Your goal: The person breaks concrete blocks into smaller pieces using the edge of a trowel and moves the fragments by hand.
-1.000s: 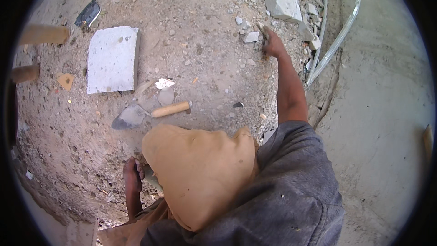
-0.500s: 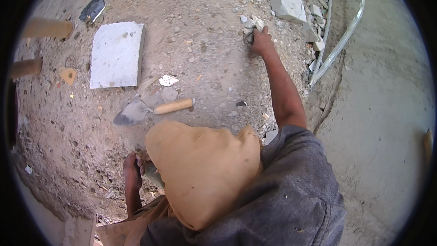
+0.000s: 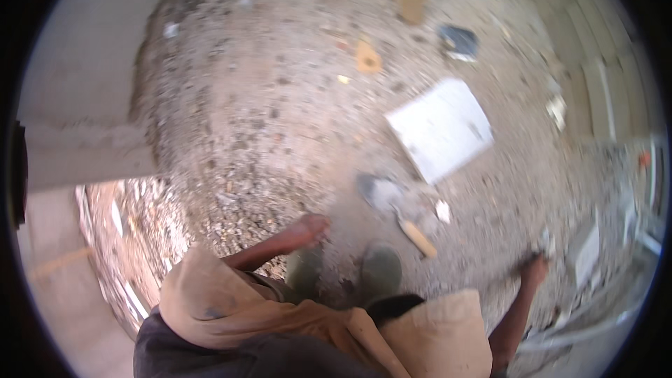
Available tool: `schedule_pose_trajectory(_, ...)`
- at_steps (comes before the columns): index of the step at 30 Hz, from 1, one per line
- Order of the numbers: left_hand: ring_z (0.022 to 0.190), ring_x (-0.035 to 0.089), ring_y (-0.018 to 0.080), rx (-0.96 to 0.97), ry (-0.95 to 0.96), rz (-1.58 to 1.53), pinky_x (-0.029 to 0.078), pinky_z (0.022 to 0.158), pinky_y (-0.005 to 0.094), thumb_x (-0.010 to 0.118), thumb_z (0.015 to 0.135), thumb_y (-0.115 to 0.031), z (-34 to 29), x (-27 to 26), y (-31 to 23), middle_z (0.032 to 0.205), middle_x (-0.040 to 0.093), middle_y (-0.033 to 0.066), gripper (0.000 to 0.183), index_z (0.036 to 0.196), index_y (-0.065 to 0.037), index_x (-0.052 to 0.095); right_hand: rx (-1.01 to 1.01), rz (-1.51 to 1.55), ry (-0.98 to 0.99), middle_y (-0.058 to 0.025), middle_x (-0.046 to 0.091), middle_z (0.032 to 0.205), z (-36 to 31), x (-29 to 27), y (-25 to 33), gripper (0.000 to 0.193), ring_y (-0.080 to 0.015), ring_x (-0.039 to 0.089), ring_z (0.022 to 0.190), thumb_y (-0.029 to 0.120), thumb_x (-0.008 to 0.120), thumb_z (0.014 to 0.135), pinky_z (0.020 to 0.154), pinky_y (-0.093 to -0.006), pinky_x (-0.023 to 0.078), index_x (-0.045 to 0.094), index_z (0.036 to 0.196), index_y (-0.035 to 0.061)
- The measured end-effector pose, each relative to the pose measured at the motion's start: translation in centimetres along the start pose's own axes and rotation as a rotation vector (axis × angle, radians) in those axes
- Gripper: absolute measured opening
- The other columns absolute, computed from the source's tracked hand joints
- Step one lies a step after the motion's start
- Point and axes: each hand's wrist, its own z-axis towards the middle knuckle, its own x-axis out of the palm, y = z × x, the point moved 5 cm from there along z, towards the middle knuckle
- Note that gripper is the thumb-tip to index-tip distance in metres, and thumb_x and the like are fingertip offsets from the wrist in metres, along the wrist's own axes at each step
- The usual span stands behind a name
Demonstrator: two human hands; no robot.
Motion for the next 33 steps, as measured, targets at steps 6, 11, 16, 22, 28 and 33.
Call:
schedule_pose_trajectory(6, 0.074, 0.058, 0.0278, -0.704, -0.013, -0.705, 0.046, 0.070, 0.0415, 0.041, 0.095, -0.030, -2.5, -3.7, -3.2, 0.084, 0.059, 0.0184, 0.036, 0.085, 0.002, 0.055, -0.208, 0.052, -0.071, -0.0249, 0.062, 0.085, 0.4, -3.1, 3.8, 0.024, -0.0433, 0.062, 0.082, 0.018, 0.063, 0.076, 0.075, -0.0498, 0.050, 0.064, 0.095, 0.0041)
schedule_pose_trajectory(11, 0.070, 0.058, 0.0289, -0.763, -0.033, -0.827, 0.046, 0.068, 0.0415, 0.041, 0.095, -0.031, -2.5, -1.4, -1.9, 0.080, 0.059, 0.0176, 0.038, 0.082, 0.002, 0.055, -0.299, -0.126, 0.260, -0.0224, 0.066, 0.082, -1.8, -9.8, 3.4, 0.028, -0.0376, 0.065, 0.080, 0.023, 0.070, 0.070, 0.075, -0.0430, 0.053, 0.066, 0.091, 0.0046)
schedule_pose_trajectory(16, 0.072, 0.059, 0.0313, -0.386, 0.008, -0.432, 0.047, 0.070, 0.0430, 0.045, 0.091, -0.025, -2.2, -0.4, -1.4, 0.081, 0.058, 0.0176, 0.026, 0.086, -0.002, 0.057, -0.448, -0.301, 0.870, -0.0174, 0.068, 0.077, -10.3, -21.9, 16.3, 0.039, -0.0278, 0.068, 0.072, 0.029, 0.077, 0.065, 0.069, -0.0367, 0.054, 0.067, 0.092, 0.0032)
schedule_pose_trajectory(22, 0.088, 0.057, 0.0359, 0.026, -0.071, -0.101, 0.046, 0.076, 0.0459, 0.053, 0.083, -0.013, -3.6, 0.1, -2.4, 0.089, 0.056, 0.0176, 0.014, 0.089, -0.001, 0.054, -1.525, -0.060, 1.017, -0.0166, 0.067, 0.095, -16.7, -34.2, 46.0, 0.046, -0.0220, 0.066, 0.087, 0.018, 0.079, 0.065, 0.079, -0.0362, 0.050, 0.064, 0.106, 0.0040)
schedule_pose_trajectory(28, 0.073, 0.054, 0.0369, -0.319, 0.085, -0.444, 0.045, 0.065, 0.0442, 0.055, 0.084, -0.012, -2.3, -2.2, -3.8, 0.083, 0.056, 0.0164, 0.013, 0.094, -0.003, 0.055, -1.554, 0.672, -0.135, -0.0186, 0.066, 0.093, -16.7, -42.7, 55.3, 0.036, -0.0326, 0.063, 0.086, 0.022, 0.069, 0.073, 0.080, -0.0429, 0.049, 0.063, 0.102, 0.0029)
schedule_pose_trajectory(33, 0.044, 0.038, 0.0081, -0.885, 0.019, -1.057, 0.028, 0.040, 0.0228, 0.042, 0.096, -0.035, -4.5, -2.7, -3.1, 0.057, 0.041, -0.0032, 0.034, 0.071, -0.013, 0.047, -1.413, 0.394, 0.520, -0.0202, 0.065, 0.091, -20.4, -28.6, 47.0, 0.030, -0.0414, 0.061, 0.085, 0.025, 0.061, 0.079, 0.081, -0.0485, 0.048, 0.062, 0.099, 0.0020)
